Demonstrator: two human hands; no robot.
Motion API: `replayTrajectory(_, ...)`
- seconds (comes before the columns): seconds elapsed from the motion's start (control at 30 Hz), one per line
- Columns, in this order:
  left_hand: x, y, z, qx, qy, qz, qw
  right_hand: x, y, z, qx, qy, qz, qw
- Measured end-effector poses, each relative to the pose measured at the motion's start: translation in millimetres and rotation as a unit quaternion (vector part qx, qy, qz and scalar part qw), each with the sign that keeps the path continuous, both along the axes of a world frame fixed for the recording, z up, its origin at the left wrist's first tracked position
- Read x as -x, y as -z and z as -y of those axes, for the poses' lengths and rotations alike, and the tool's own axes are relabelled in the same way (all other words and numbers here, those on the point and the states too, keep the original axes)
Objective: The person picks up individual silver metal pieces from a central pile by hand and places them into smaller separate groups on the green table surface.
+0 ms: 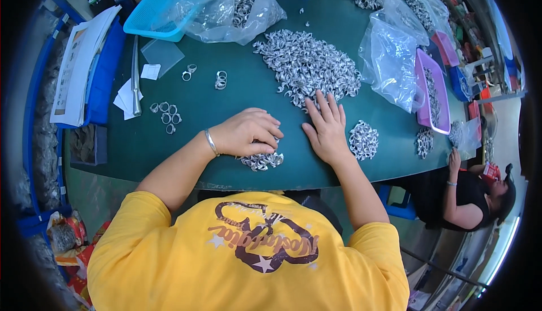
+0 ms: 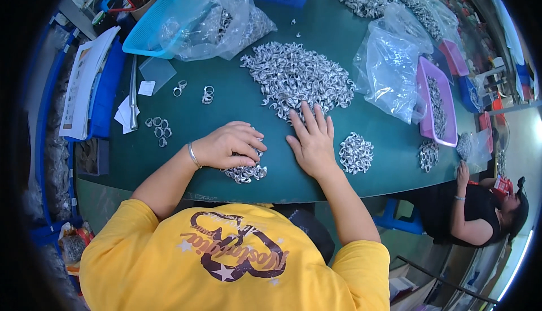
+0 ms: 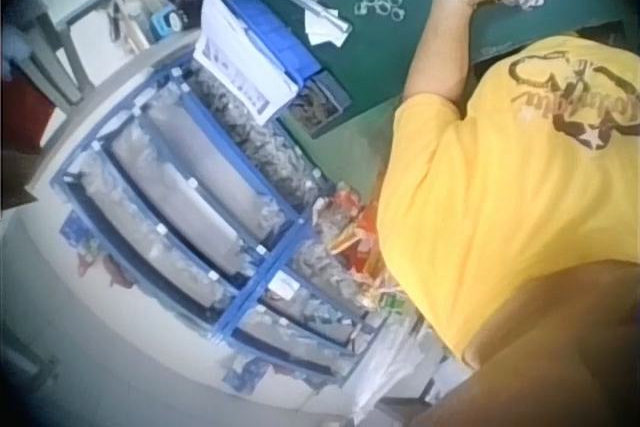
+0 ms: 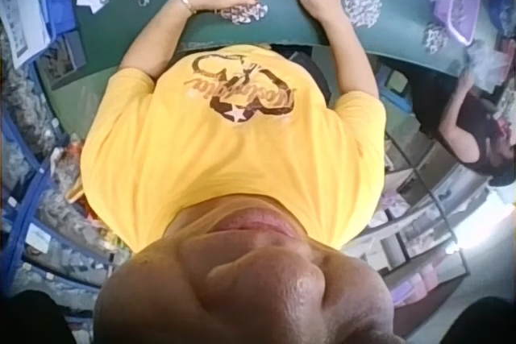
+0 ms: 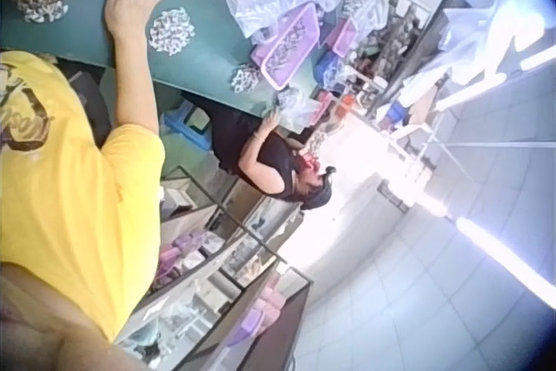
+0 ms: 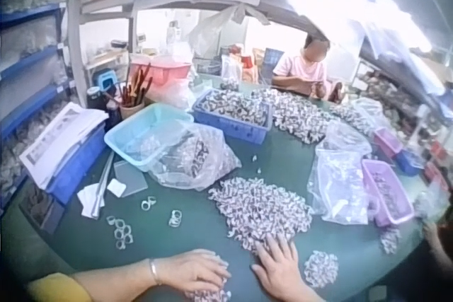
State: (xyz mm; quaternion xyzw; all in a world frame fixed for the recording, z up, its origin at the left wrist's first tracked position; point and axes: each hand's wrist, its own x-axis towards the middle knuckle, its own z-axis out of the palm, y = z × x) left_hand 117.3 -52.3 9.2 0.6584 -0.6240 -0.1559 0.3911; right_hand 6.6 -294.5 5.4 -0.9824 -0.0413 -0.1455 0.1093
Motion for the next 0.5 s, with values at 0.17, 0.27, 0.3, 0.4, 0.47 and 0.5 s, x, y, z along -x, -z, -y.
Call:
replayTrajectory(0.17, 3.1, -0.1, -6.7, 0.055, -0.045, 0.032, 0.997, 17.4, 2.5, -8.2, -0.101, 0.005, 0.016, 0.995)
replayTrajectory(0.27, -1.4, -6.0, -9.0, 0.148, -0.157, 0.050, 0.975, 14.9, -2.7, -16.1, -0.144, 0.006, 0.050, 0.988)
replayTrajectory(0.3, -5.5, -9.2, -11.9, 0.140, -0.202, 0.036, 0.969, 15.3, -0.5, -16.7, -0.136, 0.023, 0.083, 0.987)
replayTrajectory(0.4, -10.7, -3.3, -15.3, 0.133, -0.362, -0.008, 0.922, 23.9, 2.7, -18.8, -0.152, -0.001, 0.081, 0.985)
replayTrajectory(0.47, -10.8, -3.0, -16.3, 0.126, -0.433, -0.054, 0.891, 31.8, -3.1, -20.7, -0.132, -0.003, 0.079, 0.988)
replayTrajectory(0.5, -11.7, -2.3, -17.2, 0.113, -0.444, -0.058, 0.887, 35.1, -1.8, -20.9, -0.097, 0.032, 0.114, 0.988)
